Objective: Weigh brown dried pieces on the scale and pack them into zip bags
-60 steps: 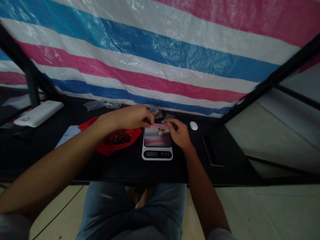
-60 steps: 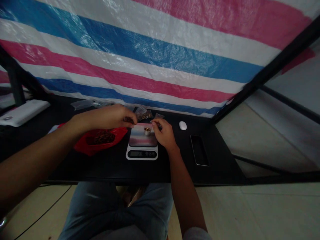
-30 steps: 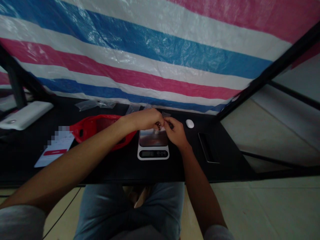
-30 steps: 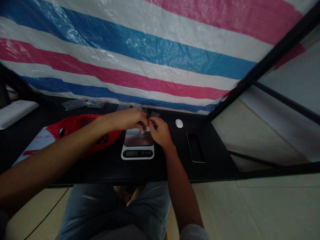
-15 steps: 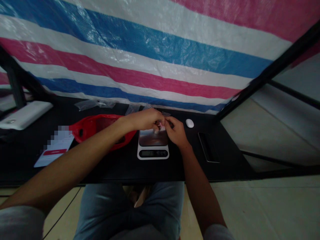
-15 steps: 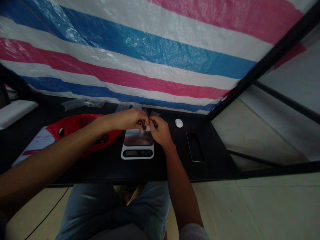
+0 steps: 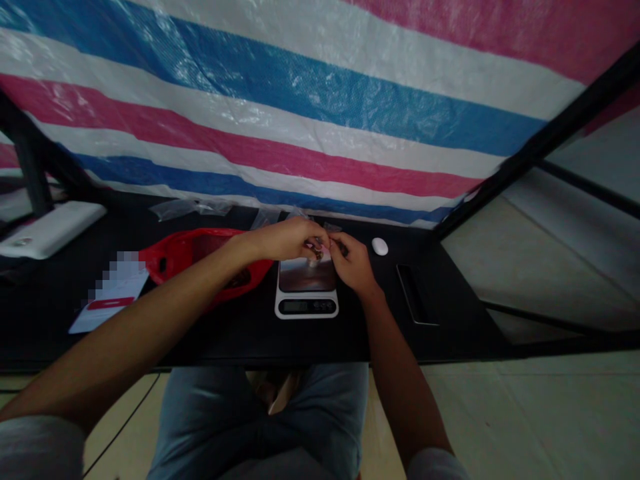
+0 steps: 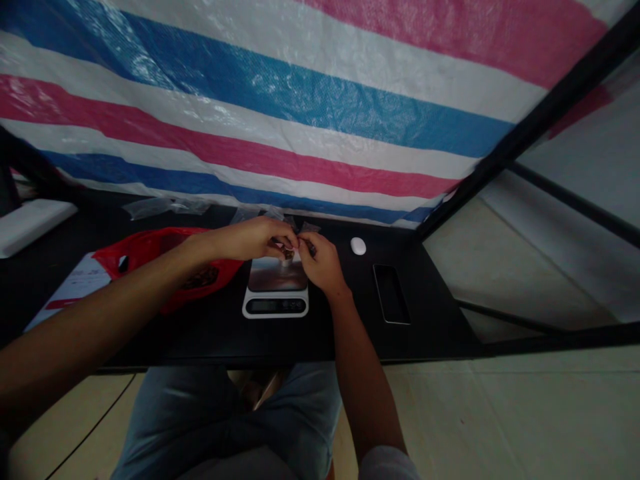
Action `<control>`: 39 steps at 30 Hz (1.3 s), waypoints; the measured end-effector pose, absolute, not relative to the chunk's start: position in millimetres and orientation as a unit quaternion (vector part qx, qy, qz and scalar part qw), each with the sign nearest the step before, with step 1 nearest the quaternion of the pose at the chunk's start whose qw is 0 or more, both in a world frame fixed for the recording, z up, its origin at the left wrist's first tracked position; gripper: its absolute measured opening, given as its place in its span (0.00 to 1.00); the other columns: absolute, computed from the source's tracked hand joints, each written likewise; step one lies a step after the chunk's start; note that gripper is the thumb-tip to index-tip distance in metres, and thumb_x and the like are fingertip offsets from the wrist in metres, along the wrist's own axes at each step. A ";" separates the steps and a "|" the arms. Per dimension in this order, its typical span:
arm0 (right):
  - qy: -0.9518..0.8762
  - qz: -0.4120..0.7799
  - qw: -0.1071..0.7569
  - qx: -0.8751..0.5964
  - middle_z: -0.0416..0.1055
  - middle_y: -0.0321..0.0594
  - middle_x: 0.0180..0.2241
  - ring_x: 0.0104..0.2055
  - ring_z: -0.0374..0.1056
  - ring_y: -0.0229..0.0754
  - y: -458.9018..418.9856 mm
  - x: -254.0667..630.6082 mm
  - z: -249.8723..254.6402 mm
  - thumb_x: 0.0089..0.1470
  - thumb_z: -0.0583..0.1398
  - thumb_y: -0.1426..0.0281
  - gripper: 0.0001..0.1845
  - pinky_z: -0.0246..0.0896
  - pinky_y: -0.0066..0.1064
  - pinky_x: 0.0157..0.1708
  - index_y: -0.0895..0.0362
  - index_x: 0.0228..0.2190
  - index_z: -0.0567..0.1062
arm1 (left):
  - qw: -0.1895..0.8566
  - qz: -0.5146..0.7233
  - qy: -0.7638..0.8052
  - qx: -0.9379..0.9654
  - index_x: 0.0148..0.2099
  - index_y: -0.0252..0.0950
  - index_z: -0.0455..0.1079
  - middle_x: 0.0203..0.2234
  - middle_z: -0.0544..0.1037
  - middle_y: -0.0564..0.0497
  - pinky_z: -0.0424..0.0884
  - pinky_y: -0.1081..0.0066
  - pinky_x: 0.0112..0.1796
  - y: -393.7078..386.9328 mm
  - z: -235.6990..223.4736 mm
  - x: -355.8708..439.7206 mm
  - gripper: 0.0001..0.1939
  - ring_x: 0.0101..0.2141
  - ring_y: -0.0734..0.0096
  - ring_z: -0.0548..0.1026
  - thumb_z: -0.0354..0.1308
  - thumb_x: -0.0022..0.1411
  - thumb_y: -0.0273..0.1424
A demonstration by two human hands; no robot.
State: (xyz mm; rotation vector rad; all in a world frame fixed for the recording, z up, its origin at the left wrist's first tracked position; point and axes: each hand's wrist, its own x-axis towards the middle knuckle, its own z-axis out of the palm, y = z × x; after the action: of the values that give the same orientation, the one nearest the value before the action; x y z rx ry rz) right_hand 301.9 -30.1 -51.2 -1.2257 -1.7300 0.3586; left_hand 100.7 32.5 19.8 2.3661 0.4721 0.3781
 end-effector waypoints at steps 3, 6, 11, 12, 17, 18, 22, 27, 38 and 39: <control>-0.705 0.151 0.477 -0.502 0.81 0.43 0.37 0.38 0.74 0.45 -30.8 301.3 -50.2 0.63 0.58 0.65 0.12 0.68 0.36 0.39 0.55 0.40 0.81 | 0.380 0.153 0.170 0.896 0.49 0.32 0.75 0.41 0.85 0.46 0.77 0.70 0.45 34.7 14.7 99.5 0.14 0.43 0.68 0.84 0.62 0.61 0.18; -0.703 0.154 0.478 -0.504 0.80 0.43 0.36 0.36 0.73 0.44 -31.3 300.7 -49.2 0.64 0.58 0.64 0.12 0.67 0.35 0.37 0.56 0.39 0.81 | 0.392 0.168 0.159 0.890 0.50 0.32 0.75 0.42 0.84 0.45 0.77 0.71 0.45 35.6 12.1 99.1 0.14 0.42 0.69 0.83 0.58 0.63 0.17; -0.698 0.165 0.480 -0.505 0.79 0.41 0.35 0.34 0.72 0.43 -31.8 299.5 -48.6 0.63 0.58 0.63 0.12 0.65 0.34 0.35 0.55 0.39 0.80 | 0.327 0.196 0.179 0.907 0.51 0.32 0.76 0.39 0.84 0.46 0.75 0.72 0.41 37.3 14.3 96.1 0.14 0.38 0.71 0.81 0.54 0.66 0.20; -0.697 0.166 0.478 -0.507 0.78 0.40 0.33 0.33 0.71 0.42 -32.2 299.5 -48.6 0.63 0.58 0.63 0.12 0.65 0.34 0.34 0.55 0.38 0.80 | 0.312 0.200 0.189 0.909 0.50 0.32 0.76 0.39 0.84 0.47 0.74 0.72 0.41 37.6 15.3 94.3 0.14 0.38 0.71 0.81 0.54 0.66 0.21; -0.713 0.159 0.460 -0.505 0.71 0.35 0.25 0.27 0.65 0.40 -34.8 301.1 -47.8 0.60 0.59 0.66 0.09 0.58 0.32 0.28 0.54 0.29 0.76 | 0.227 0.162 0.240 0.930 0.42 0.34 0.79 0.35 0.83 0.50 0.69 0.74 0.35 31.6 18.5 78.7 0.09 0.33 0.72 0.78 0.58 0.62 0.24; -0.718 0.154 0.456 -0.503 0.70 0.35 0.24 0.27 0.64 0.40 -35.2 301.4 -47.4 0.59 0.59 0.66 0.10 0.58 0.32 0.28 0.54 0.28 0.75 | 0.220 0.136 0.240 0.936 0.41 0.34 0.80 0.34 0.83 0.50 0.68 0.75 0.34 28.2 18.5 75.4 0.08 0.31 0.72 0.77 0.60 0.62 0.25; -0.735 0.141 0.439 -0.497 0.72 0.37 0.26 0.28 0.65 0.41 -36.6 300.8 -46.2 0.59 0.57 0.68 0.10 0.58 0.32 0.29 0.54 0.29 0.76 | 0.221 0.058 0.211 0.950 0.42 0.38 0.82 0.32 0.83 0.52 0.66 0.74 0.33 12.1 14.1 68.8 0.07 0.30 0.72 0.77 0.63 0.64 0.31; -0.742 0.151 0.440 -0.483 0.75 0.38 0.28 0.28 0.67 0.41 -37.9 299.3 -44.6 0.58 0.57 0.70 0.09 0.60 0.33 0.30 0.55 0.30 0.78 | 0.190 0.035 0.227 0.954 0.40 0.40 0.82 0.35 0.85 0.52 0.66 0.73 0.36 1.8 1.7 73.4 0.07 0.36 0.68 0.80 0.61 0.65 0.28; -0.719 0.147 0.468 -0.492 0.74 0.38 0.28 0.29 0.67 0.41 -37.8 299.6 -42.6 0.64 0.57 0.64 0.14 0.59 0.33 0.30 0.55 0.30 0.79 | 0.098 0.099 0.300 0.944 0.45 0.39 0.82 0.42 0.83 0.46 0.69 0.69 0.38 2.4 27.1 81.1 0.12 0.40 0.62 0.80 0.56 0.69 0.33; -0.716 0.147 0.469 -0.496 0.74 0.38 0.27 0.29 0.67 0.41 -37.3 299.8 -43.3 0.64 0.57 0.64 0.15 0.58 0.33 0.30 0.55 0.30 0.78 | 0.082 0.105 0.317 0.939 0.45 0.39 0.81 0.43 0.83 0.46 0.69 0.69 0.37 4.1 29.1 84.1 0.13 0.40 0.61 0.80 0.55 0.70 0.35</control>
State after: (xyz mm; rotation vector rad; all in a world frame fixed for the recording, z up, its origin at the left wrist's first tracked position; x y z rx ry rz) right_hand 299.8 -37.3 -43.3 -1.2148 -1.7556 0.3595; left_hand 84.1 4.1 29.1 2.8047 0.9479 0.3130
